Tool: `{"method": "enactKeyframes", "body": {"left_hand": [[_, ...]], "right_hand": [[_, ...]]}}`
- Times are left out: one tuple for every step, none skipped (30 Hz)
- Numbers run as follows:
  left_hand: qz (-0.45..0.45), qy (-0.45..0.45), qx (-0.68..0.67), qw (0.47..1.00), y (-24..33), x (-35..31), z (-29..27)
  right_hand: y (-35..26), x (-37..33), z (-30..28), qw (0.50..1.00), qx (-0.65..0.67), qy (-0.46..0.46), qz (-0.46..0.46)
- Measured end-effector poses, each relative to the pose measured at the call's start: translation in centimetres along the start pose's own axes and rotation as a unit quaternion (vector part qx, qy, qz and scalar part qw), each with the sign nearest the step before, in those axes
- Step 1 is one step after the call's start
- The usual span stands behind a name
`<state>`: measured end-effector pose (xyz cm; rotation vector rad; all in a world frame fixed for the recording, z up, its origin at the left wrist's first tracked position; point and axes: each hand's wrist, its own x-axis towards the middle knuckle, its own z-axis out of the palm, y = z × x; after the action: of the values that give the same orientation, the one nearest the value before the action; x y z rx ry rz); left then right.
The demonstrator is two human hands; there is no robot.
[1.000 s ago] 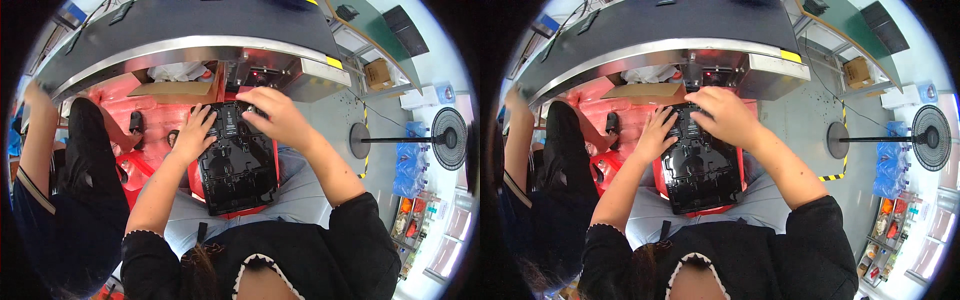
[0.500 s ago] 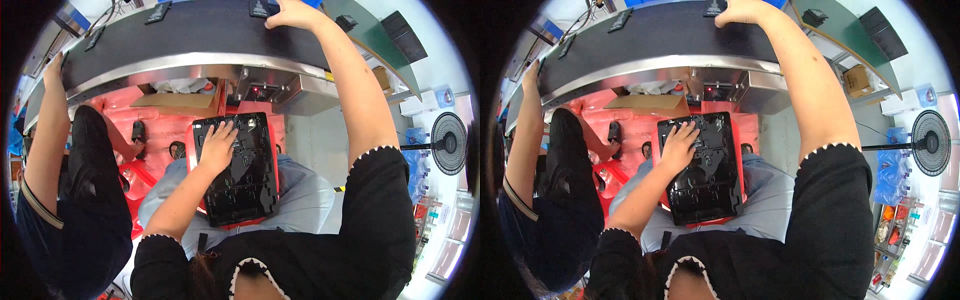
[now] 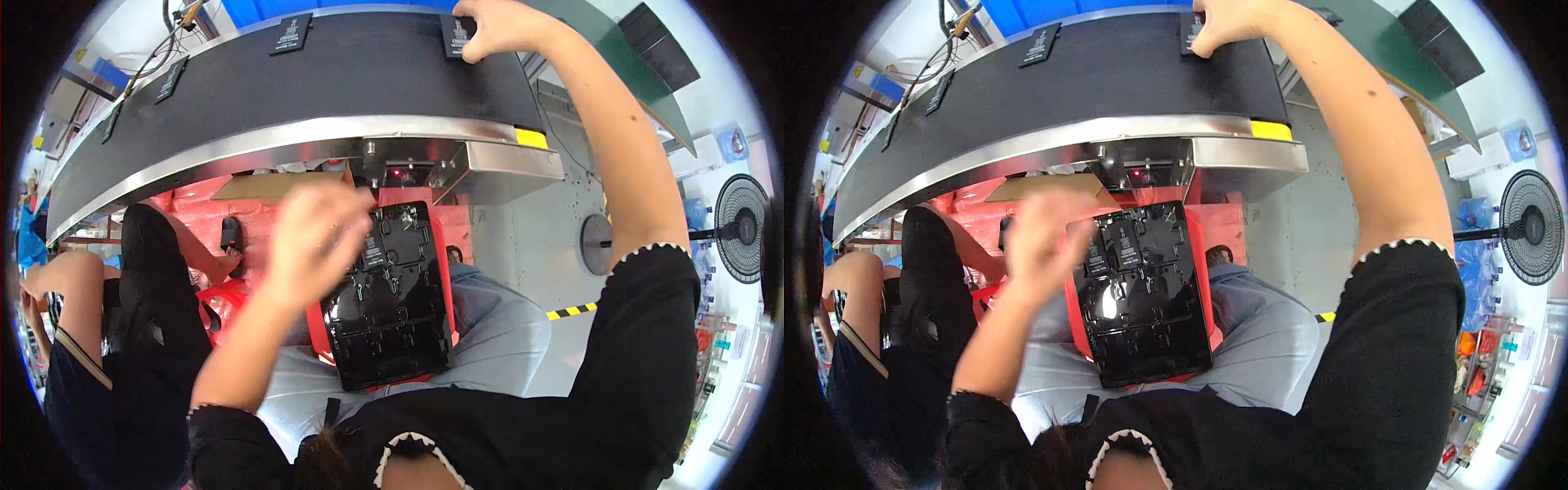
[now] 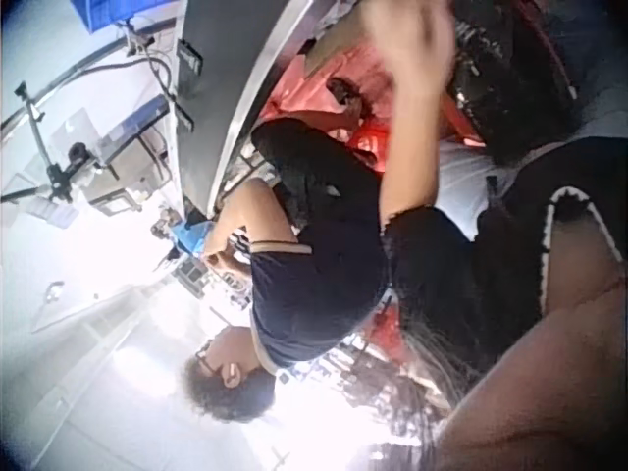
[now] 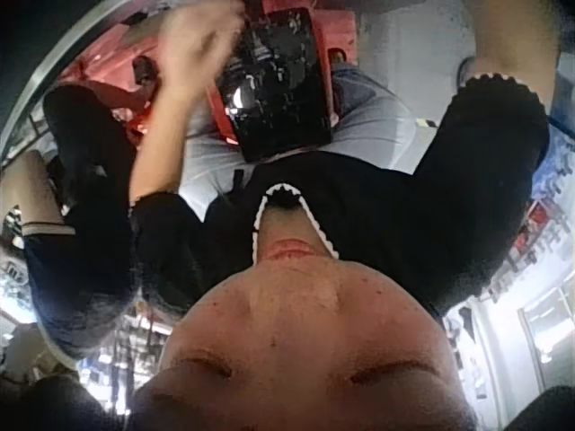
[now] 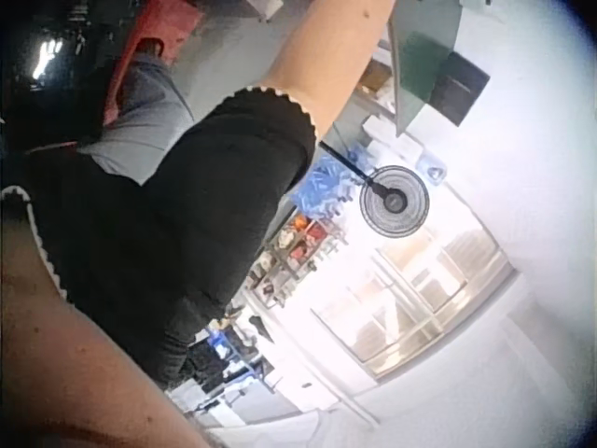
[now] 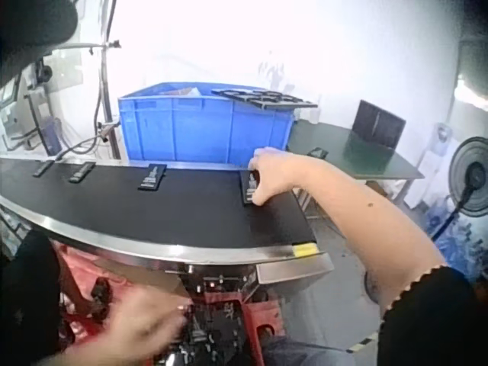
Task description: The person sits on the floor and repeatedly picks up small black rectangular electronic components from a red tray. They place each component into a slot on a machine above them, then retrieve it and return it to the tray. This cycle is repeated continuously for the duration of the clip.
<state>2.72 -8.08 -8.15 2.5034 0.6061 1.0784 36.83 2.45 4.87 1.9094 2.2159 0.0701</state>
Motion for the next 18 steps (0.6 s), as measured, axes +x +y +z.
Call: {"method": "enactKeyframes", "body": {"left_hand": [[0.06,0.072,0.025,0.995,-1.0,2.8,-1.6],[0.05,0.131,0.07,0.988,-1.9,6.0,-2.9],[0.112,0.167,0.139,0.97,-4.4,9.3,-4.2],[0.024,0.152,0.171,0.973,-5.6,11.7,-5.1],[-0.029,0.107,0.149,0.983,-7.3,13.8,-6.0],[-0.076,0.064,0.117,0.988,-9.4,16.0,-6.4],[-0.066,-0.012,0.163,0.984,-13.5,17.5,-6.3],[-0.043,-0.087,0.193,0.976,-16.3,19.1,-5.0],[-0.11,-0.174,0.149,0.967,-14.6,20.9,-4.2],[-0.186,-0.26,0.117,0.94,-10.8,22.5,-5.7],[-0.253,-0.348,0.074,0.9,-9.2,23.3,-5.3],[-0.226,-0.305,0.085,0.921,-13.1,22.6,-5.0],[-0.225,-0.284,0.096,0.927,-12.9,22.2,-4.6],[-0.206,-0.268,0.089,0.937,-13.1,22.9,-2.4],[-0.185,-0.247,0.08,0.948,-13.0,22.5,-2.8],[-0.162,-0.227,0.068,0.958,-13.2,21.7,-2.4],[-0.137,-0.209,0.054,0.967,-13.3,21.1,-2.2],[-0.148,-0.171,0.004,0.974,-12.8,20.5,-2.0]], "right_hand": [[-0.4,-1.8,-0.2,0.998,0.046,0.05,-0.013],[-2.7,-4.2,-2.1,0.994,0.09,0.048,-0.032],[-5.2,-6.6,-3.7,0.988,0.134,0.049,-0.054],[-6.1,-8.4,-0.4,0.954,0.189,0.212,-0.1],[-8.2,-10.2,-0.3,0.928,0.245,0.2,-0.195],[-10.3,-12.8,-0.7,0.896,0.292,0.186,-0.28],[-12.5,-14.5,0.7,0.883,0.332,0.135,-0.304],[-14.1,-16.0,3.3,0.874,0.366,0.083,-0.31],[-15.4,-16.9,6.6,0.867,0.41,0.048,-0.279],[-16.8,-17.2,9.9,0.85,0.457,0.016,-0.262],[-17.5,-16.9,13.3,0.87,0.453,-0.014,-0.194],[-18.7,-16.5,16.2,0.882,0.448,-0.042,-0.142],[-19.3,-16.1,19.6,0.9,0.421,0.007,-0.11],[-18.7,-16.1,22.8,0.921,0.382,0.054,-0.053],[-18.7,-15.2,24.7,0.934,0.346,0.069,-0.056],[-18.7,-14.4,25.2,0.946,0.309,0.081,-0.053],[-18.8,-14.1,25.6,0.952,0.3,0.051,-0.027],[-18.5,-13.9,25.3,0.953,0.296,0.049,-0.046]]}}
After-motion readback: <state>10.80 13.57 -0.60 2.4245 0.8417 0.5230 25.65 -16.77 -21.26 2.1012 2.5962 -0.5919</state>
